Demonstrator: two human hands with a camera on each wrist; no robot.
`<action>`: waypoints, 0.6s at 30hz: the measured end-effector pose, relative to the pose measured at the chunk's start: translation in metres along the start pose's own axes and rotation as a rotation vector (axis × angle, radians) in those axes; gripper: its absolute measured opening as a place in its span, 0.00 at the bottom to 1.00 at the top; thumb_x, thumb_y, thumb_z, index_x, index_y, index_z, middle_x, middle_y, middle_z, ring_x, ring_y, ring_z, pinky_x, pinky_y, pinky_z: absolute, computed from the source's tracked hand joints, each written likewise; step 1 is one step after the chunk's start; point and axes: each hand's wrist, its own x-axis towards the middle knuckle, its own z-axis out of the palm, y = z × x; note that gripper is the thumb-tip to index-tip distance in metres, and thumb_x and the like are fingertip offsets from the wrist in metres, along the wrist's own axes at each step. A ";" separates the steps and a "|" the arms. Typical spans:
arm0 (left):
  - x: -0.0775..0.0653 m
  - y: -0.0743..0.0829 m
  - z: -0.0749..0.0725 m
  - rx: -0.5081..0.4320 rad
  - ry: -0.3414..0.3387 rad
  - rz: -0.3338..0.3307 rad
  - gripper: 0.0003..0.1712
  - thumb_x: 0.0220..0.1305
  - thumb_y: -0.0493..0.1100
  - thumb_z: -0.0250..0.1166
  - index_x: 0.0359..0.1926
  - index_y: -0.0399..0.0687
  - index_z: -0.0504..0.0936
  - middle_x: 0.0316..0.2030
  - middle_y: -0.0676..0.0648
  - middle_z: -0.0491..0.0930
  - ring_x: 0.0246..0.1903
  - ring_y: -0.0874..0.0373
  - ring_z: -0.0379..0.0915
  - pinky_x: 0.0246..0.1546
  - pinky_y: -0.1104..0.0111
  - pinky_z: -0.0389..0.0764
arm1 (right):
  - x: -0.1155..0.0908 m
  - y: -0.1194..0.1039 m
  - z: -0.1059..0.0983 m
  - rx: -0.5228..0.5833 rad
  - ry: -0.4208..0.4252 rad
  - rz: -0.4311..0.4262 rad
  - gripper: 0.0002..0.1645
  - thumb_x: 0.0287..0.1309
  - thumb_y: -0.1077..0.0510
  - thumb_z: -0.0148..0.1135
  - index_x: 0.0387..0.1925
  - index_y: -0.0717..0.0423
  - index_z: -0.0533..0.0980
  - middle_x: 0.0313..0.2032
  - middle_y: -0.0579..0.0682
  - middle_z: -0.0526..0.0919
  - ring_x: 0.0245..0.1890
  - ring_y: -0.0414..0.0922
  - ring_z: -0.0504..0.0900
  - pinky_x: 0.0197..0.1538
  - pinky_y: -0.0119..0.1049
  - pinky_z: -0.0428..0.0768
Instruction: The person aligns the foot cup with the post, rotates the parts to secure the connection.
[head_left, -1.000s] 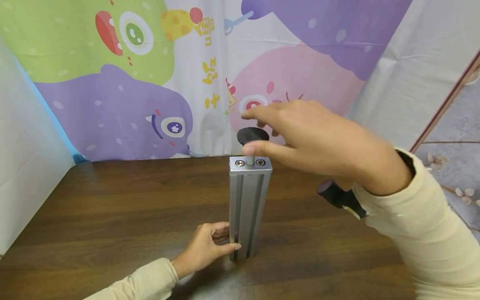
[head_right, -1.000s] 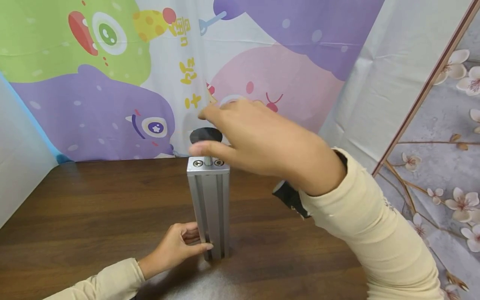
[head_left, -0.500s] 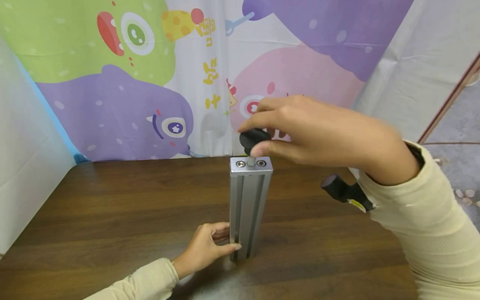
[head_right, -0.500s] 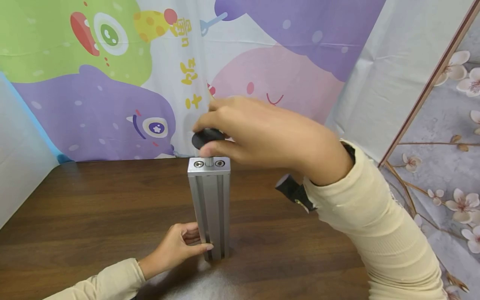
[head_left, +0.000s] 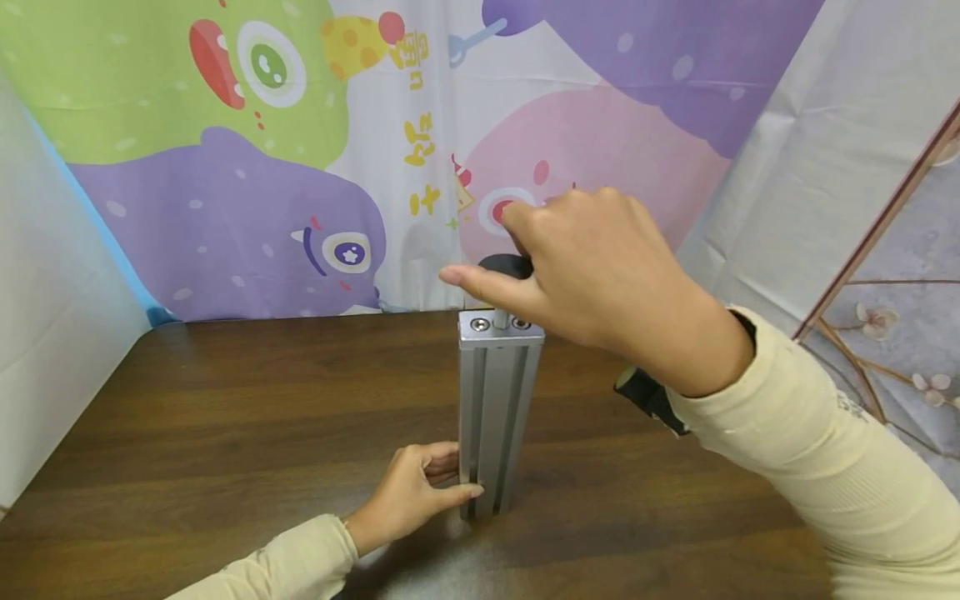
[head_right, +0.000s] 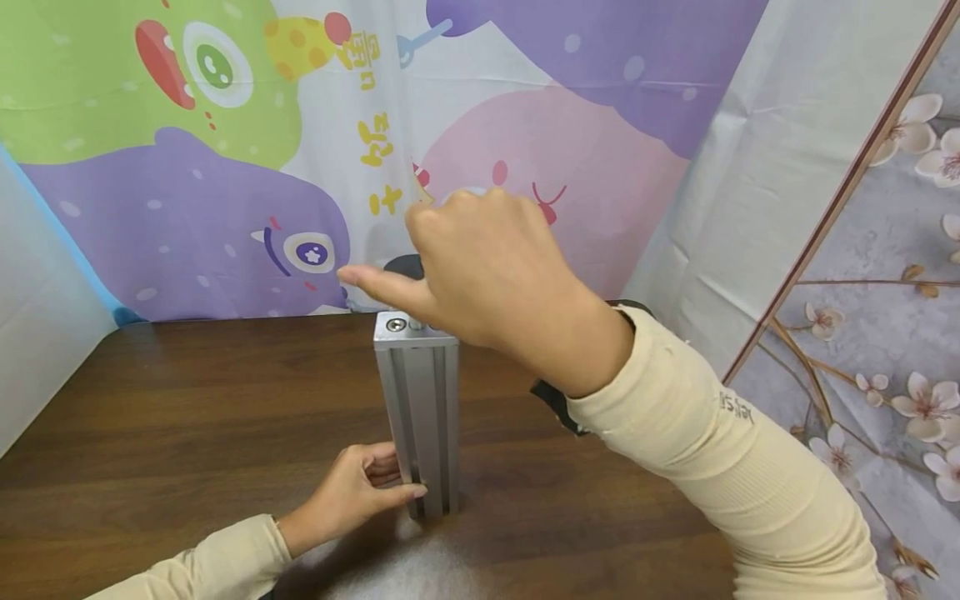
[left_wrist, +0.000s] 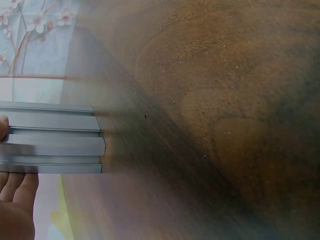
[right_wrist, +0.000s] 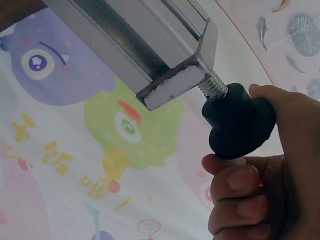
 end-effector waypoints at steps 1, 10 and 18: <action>0.000 0.000 0.000 -0.001 0.000 0.001 0.22 0.51 0.37 0.75 0.45 0.28 0.81 0.41 0.35 0.84 0.44 0.43 0.81 0.46 0.66 0.83 | 0.000 0.000 0.000 0.000 -0.002 0.007 0.35 0.57 0.26 0.52 0.19 0.52 0.68 0.11 0.45 0.59 0.11 0.46 0.63 0.10 0.39 0.64; 0.000 0.001 0.000 0.004 -0.009 -0.006 0.24 0.51 0.38 0.74 0.46 0.27 0.80 0.42 0.34 0.83 0.44 0.42 0.81 0.47 0.65 0.83 | 0.000 0.006 -0.012 0.063 -0.194 0.047 0.33 0.56 0.25 0.52 0.34 0.50 0.77 0.18 0.46 0.75 0.19 0.48 0.75 0.22 0.43 0.76; 0.000 0.001 0.000 -0.014 -0.001 -0.002 0.23 0.51 0.36 0.74 0.46 0.26 0.80 0.42 0.34 0.83 0.44 0.42 0.81 0.47 0.65 0.83 | 0.000 0.041 -0.024 0.373 -0.444 -0.345 0.33 0.64 0.51 0.61 0.68 0.42 0.63 0.62 0.39 0.72 0.58 0.39 0.75 0.62 0.40 0.74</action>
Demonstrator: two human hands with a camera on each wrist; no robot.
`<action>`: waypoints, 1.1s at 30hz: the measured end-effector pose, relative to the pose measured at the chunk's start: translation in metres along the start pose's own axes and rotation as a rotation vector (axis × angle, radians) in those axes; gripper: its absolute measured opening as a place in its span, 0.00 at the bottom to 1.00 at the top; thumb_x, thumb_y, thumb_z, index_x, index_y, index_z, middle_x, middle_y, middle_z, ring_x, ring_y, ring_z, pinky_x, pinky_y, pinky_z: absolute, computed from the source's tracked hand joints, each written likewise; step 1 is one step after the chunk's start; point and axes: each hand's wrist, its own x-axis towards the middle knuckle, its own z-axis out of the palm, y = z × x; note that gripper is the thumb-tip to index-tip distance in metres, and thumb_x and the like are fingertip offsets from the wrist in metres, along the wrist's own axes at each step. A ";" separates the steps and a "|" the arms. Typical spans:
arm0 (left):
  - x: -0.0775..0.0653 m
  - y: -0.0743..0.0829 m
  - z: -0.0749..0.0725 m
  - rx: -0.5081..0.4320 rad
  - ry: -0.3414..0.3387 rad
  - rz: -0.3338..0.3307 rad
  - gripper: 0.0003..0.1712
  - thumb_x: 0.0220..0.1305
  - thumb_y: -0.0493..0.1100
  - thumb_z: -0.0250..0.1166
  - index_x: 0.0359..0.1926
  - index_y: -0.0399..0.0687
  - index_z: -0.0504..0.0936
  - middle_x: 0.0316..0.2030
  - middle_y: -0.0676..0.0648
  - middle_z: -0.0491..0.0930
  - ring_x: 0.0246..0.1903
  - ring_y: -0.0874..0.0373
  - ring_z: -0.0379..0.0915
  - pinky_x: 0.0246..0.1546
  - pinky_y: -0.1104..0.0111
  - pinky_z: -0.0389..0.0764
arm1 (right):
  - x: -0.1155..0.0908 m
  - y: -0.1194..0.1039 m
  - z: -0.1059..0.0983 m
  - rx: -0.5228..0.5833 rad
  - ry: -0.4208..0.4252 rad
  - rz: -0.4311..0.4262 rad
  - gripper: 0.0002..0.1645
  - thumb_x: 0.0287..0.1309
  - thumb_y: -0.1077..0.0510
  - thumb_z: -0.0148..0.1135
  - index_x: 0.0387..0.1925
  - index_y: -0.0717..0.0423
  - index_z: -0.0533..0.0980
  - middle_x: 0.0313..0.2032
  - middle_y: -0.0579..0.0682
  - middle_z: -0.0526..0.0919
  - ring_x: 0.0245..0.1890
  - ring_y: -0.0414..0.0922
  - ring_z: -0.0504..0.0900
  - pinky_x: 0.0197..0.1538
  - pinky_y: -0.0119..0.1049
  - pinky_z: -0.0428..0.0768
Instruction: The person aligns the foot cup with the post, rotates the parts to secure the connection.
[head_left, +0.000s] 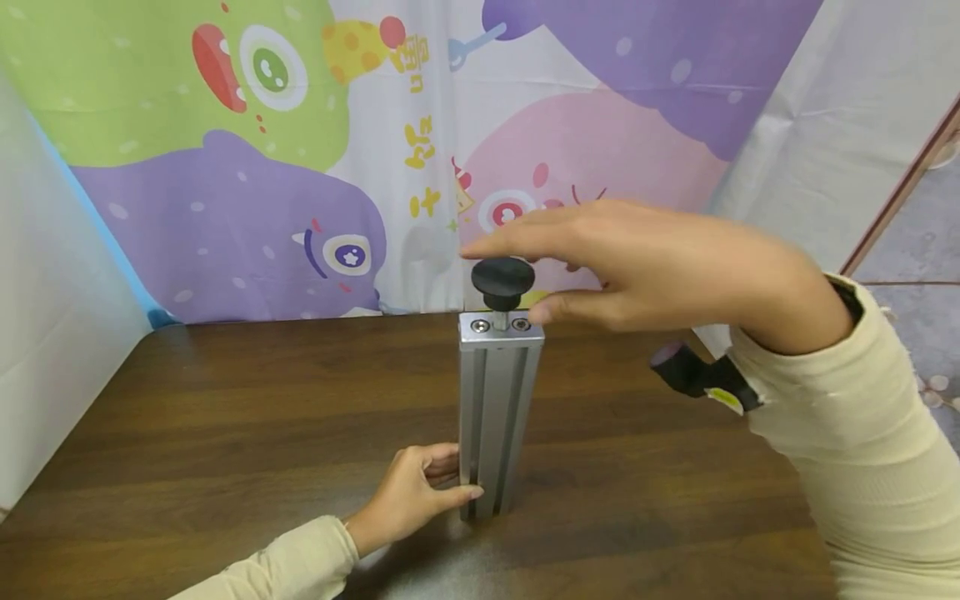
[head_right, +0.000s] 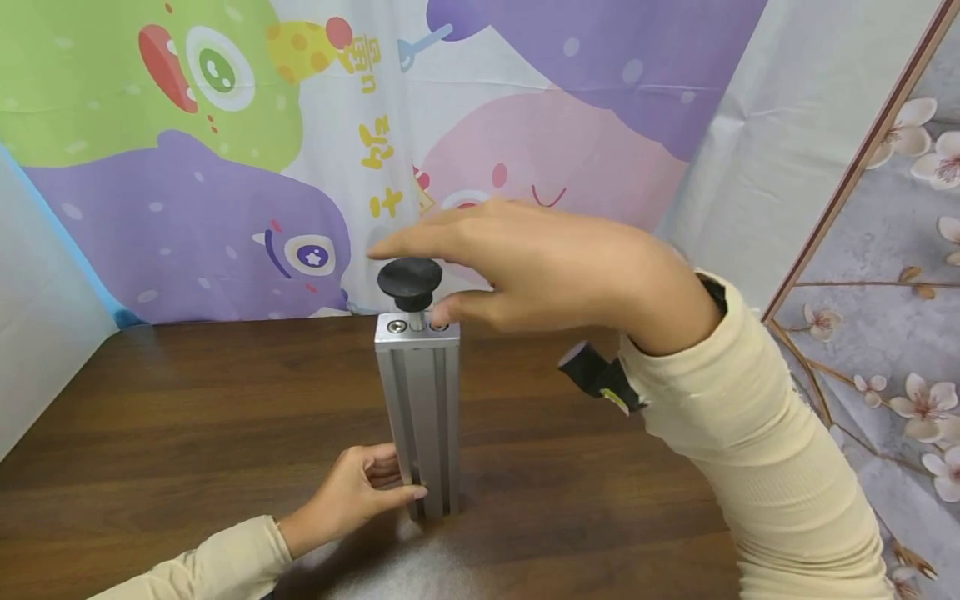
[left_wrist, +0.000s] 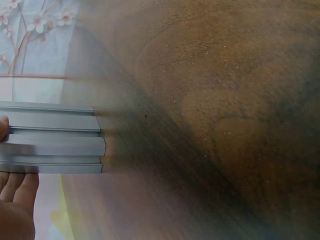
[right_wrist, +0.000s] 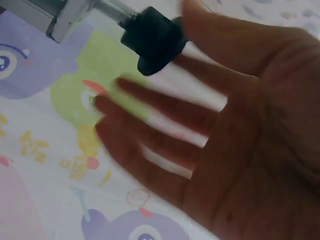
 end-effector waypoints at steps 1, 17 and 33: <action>0.000 0.000 0.000 0.000 0.000 -0.001 0.23 0.51 0.36 0.74 0.46 0.26 0.80 0.42 0.34 0.83 0.44 0.42 0.81 0.47 0.65 0.83 | -0.001 0.003 0.000 0.004 -0.005 -0.059 0.34 0.64 0.57 0.60 0.69 0.41 0.62 0.66 0.39 0.68 0.64 0.40 0.69 0.66 0.41 0.70; -0.001 0.001 -0.001 -0.011 -0.012 0.003 0.25 0.52 0.38 0.74 0.48 0.26 0.79 0.43 0.34 0.83 0.45 0.43 0.81 0.47 0.65 0.83 | 0.020 -0.018 0.019 -0.179 0.294 0.267 0.31 0.54 0.28 0.58 0.25 0.50 0.69 0.14 0.43 0.69 0.15 0.41 0.67 0.19 0.34 0.68; -0.001 0.001 0.000 -0.006 -0.004 -0.006 0.25 0.51 0.37 0.74 0.47 0.25 0.79 0.42 0.33 0.83 0.44 0.42 0.81 0.47 0.66 0.83 | 0.021 -0.033 0.019 -0.253 0.304 0.498 0.36 0.53 0.22 0.52 0.16 0.49 0.68 0.13 0.46 0.67 0.15 0.47 0.70 0.15 0.39 0.70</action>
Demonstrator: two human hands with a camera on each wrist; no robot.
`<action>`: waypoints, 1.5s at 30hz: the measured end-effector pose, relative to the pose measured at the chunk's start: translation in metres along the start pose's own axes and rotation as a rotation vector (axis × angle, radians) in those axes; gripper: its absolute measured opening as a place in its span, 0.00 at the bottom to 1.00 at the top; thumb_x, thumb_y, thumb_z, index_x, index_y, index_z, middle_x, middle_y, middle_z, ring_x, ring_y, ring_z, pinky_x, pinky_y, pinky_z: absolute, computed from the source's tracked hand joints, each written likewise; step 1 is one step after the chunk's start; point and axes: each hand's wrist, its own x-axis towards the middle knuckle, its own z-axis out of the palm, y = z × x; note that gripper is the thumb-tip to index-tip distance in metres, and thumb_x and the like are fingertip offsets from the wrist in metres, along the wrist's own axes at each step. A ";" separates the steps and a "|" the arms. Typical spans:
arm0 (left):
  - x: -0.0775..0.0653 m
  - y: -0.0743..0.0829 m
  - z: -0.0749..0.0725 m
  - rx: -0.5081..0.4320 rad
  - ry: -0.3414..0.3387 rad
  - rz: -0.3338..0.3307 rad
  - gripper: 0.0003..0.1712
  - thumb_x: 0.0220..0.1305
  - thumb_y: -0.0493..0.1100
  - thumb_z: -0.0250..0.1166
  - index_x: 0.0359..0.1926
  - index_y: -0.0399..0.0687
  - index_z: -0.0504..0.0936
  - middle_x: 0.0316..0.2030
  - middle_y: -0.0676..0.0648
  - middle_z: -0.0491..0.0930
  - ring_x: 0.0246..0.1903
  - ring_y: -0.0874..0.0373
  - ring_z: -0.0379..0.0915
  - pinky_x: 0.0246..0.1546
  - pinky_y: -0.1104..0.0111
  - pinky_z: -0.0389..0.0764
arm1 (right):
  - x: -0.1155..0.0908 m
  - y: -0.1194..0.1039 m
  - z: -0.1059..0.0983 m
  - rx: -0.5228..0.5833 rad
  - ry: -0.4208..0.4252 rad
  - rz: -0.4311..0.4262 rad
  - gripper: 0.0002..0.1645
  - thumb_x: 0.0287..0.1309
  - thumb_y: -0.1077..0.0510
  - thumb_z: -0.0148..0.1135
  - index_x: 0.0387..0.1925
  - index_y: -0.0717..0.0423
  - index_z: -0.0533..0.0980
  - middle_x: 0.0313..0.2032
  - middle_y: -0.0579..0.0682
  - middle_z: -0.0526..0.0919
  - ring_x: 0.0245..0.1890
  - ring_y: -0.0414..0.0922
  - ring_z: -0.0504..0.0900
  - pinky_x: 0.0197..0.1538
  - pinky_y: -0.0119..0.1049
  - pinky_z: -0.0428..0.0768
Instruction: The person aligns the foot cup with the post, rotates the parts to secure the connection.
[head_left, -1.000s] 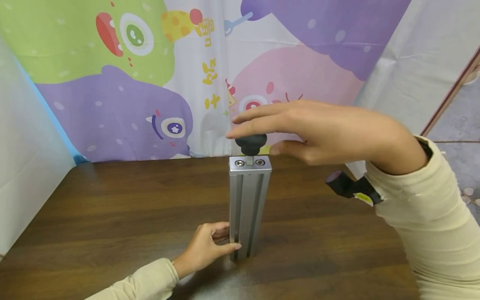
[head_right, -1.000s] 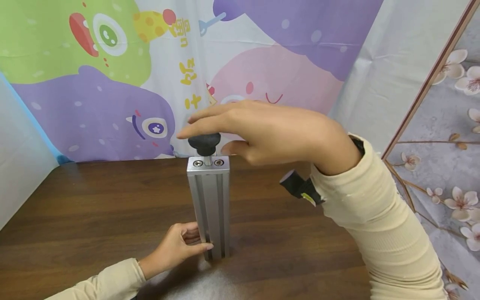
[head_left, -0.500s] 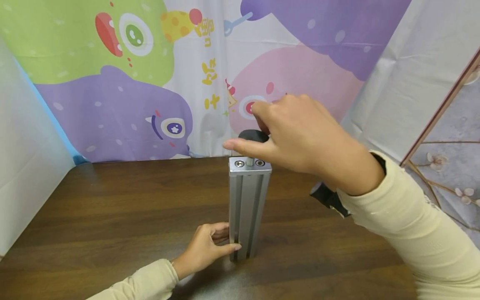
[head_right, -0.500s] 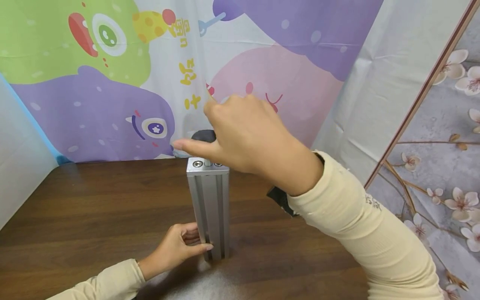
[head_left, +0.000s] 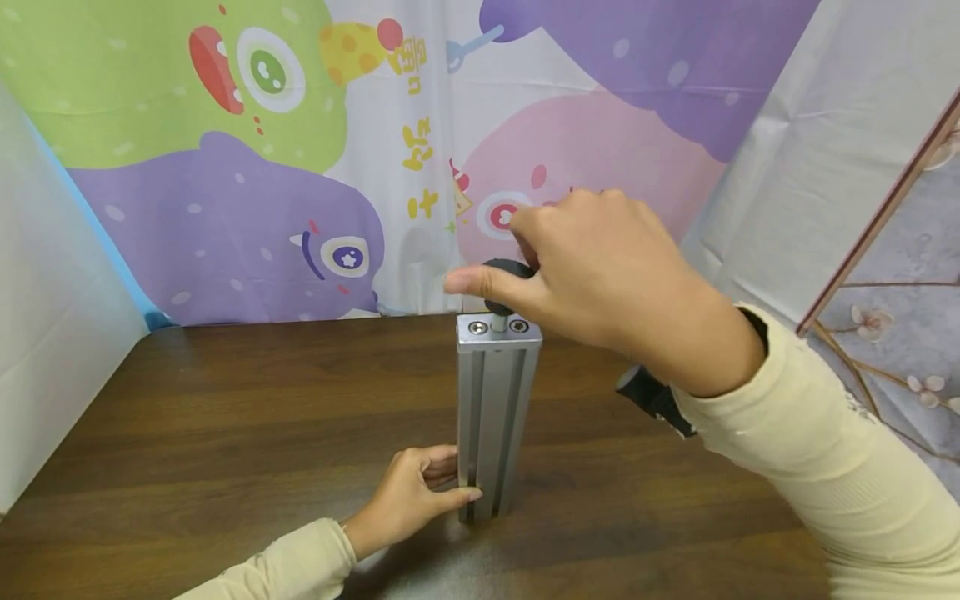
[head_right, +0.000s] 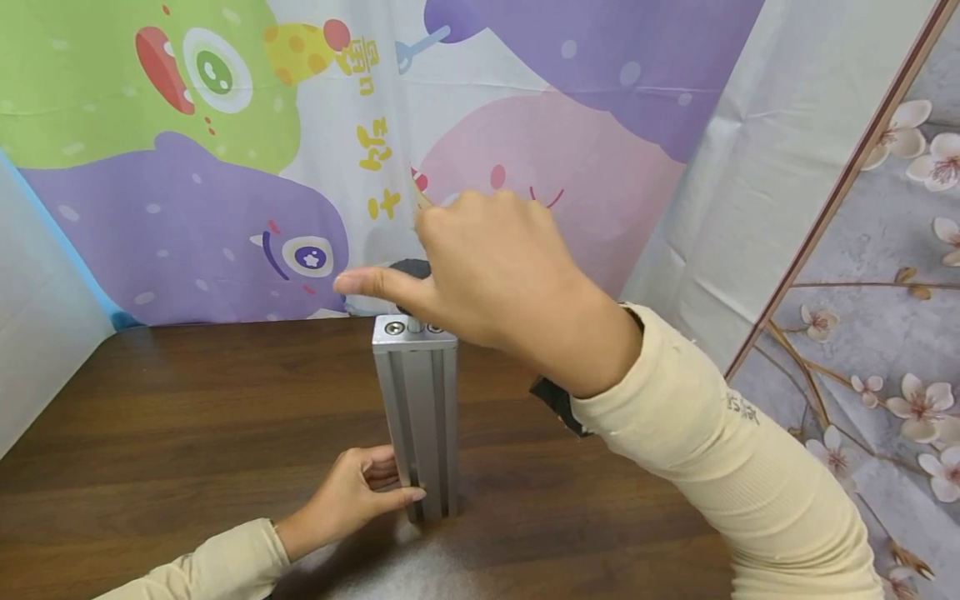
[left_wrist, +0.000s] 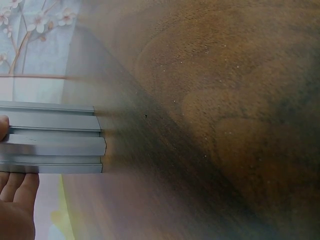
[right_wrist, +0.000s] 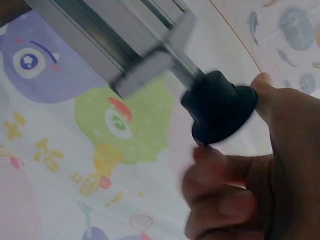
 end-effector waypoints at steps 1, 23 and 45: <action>0.000 0.000 0.000 -0.002 -0.001 -0.001 0.25 0.51 0.37 0.74 0.47 0.25 0.79 0.42 0.33 0.83 0.45 0.42 0.81 0.47 0.66 0.83 | 0.000 0.003 -0.001 0.001 -0.013 -0.007 0.35 0.54 0.23 0.52 0.18 0.48 0.71 0.13 0.45 0.70 0.15 0.47 0.71 0.16 0.39 0.71; 0.001 0.001 0.000 0.007 -0.011 0.007 0.25 0.52 0.38 0.74 0.47 0.26 0.79 0.43 0.34 0.83 0.45 0.42 0.80 0.47 0.64 0.83 | 0.010 0.031 0.001 0.185 -0.094 -0.395 0.22 0.55 0.36 0.64 0.35 0.48 0.77 0.24 0.38 0.75 0.23 0.35 0.72 0.27 0.28 0.73; 0.000 0.000 -0.001 0.010 0.004 0.009 0.24 0.51 0.37 0.75 0.46 0.26 0.80 0.42 0.34 0.83 0.44 0.42 0.81 0.46 0.66 0.83 | 0.002 0.011 0.000 -0.006 -0.020 -0.146 0.34 0.54 0.24 0.54 0.18 0.49 0.72 0.13 0.44 0.69 0.14 0.44 0.70 0.18 0.38 0.72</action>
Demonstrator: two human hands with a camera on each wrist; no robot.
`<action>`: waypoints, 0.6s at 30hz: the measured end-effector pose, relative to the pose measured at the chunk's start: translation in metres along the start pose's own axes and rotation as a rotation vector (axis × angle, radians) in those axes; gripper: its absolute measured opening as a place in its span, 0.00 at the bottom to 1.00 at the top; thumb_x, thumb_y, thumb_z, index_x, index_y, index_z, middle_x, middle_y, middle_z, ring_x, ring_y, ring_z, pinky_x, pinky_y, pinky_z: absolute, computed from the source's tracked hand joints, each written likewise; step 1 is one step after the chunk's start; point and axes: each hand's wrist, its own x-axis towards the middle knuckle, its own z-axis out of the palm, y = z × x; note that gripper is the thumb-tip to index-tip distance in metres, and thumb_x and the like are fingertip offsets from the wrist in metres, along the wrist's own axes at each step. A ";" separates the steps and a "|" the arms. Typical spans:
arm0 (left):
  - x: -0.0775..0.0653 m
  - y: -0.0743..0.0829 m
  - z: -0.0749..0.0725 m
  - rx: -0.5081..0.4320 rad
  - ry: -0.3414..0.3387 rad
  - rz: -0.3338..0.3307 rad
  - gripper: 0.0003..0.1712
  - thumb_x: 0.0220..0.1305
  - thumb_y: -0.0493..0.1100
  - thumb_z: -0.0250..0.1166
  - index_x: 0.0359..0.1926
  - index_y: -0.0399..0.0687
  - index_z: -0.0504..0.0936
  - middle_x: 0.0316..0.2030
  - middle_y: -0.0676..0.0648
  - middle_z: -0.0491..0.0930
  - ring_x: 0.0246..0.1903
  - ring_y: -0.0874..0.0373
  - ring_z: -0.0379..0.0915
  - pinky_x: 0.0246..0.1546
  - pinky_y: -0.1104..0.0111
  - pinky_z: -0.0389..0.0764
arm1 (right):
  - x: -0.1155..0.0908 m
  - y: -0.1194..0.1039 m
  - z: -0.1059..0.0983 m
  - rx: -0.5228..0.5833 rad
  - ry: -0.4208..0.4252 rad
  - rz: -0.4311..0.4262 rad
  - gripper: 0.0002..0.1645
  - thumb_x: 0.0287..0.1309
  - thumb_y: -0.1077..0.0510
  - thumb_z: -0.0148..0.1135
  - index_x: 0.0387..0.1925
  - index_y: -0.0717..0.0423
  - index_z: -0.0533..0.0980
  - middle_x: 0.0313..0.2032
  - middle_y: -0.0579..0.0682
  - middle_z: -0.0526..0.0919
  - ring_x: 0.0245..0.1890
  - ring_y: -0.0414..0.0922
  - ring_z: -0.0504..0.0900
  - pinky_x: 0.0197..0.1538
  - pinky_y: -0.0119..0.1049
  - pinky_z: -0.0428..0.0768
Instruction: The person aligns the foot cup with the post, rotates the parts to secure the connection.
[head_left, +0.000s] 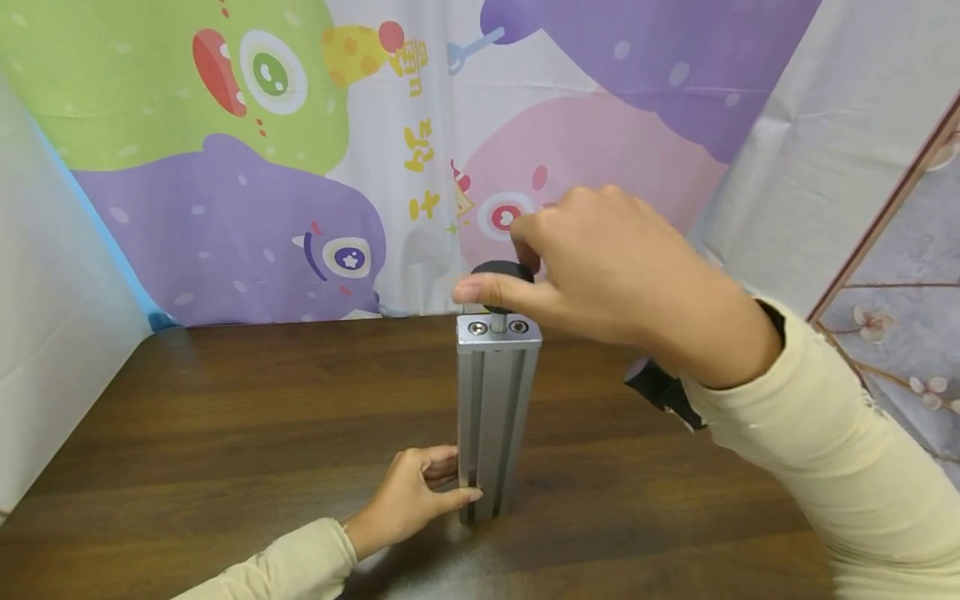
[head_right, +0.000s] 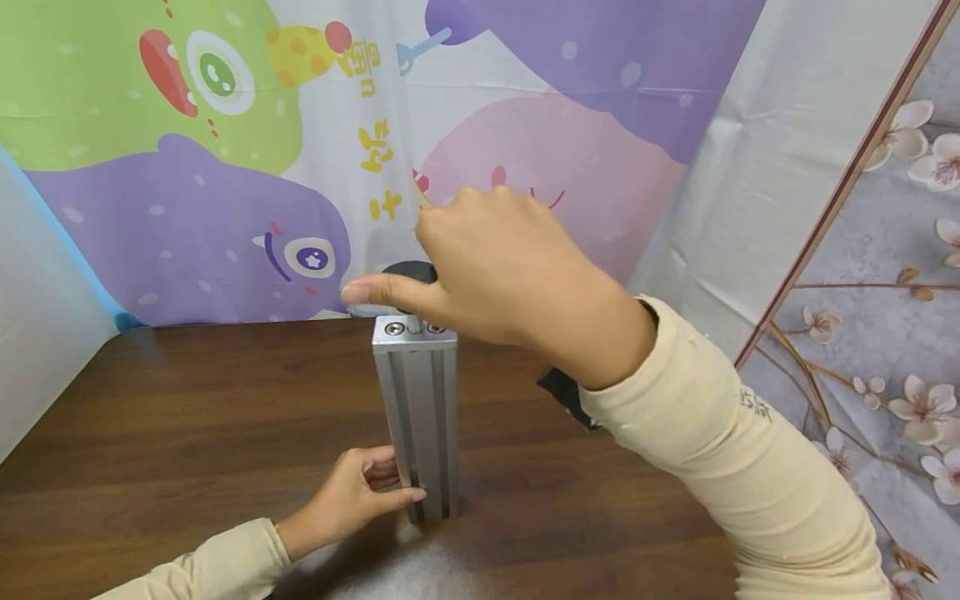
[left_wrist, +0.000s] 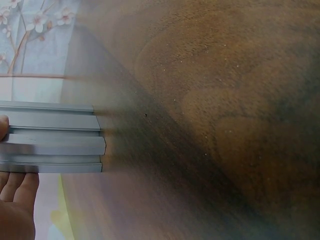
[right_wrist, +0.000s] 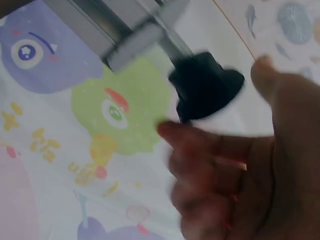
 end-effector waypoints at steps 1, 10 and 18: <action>0.000 0.000 0.000 0.000 0.001 -0.002 0.24 0.51 0.37 0.75 0.46 0.26 0.80 0.42 0.34 0.83 0.44 0.42 0.81 0.46 0.66 0.83 | 0.000 0.005 -0.001 0.017 -0.016 -0.035 0.33 0.54 0.25 0.54 0.23 0.49 0.76 0.15 0.43 0.73 0.16 0.42 0.71 0.21 0.37 0.74; -0.001 -0.001 0.000 0.016 0.010 -0.008 0.24 0.51 0.38 0.75 0.46 0.26 0.80 0.41 0.35 0.84 0.43 0.43 0.81 0.46 0.67 0.83 | 0.003 0.037 -0.006 0.307 -0.187 -0.514 0.33 0.63 0.60 0.60 0.68 0.37 0.65 0.67 0.36 0.65 0.66 0.37 0.64 0.69 0.38 0.66; 0.000 0.000 0.001 0.027 0.011 -0.020 0.24 0.50 0.38 0.75 0.46 0.26 0.80 0.41 0.35 0.84 0.43 0.42 0.81 0.46 0.67 0.83 | 0.004 0.032 0.000 0.255 -0.144 -0.479 0.20 0.66 0.56 0.58 0.58 0.46 0.76 0.52 0.41 0.77 0.48 0.37 0.76 0.53 0.33 0.77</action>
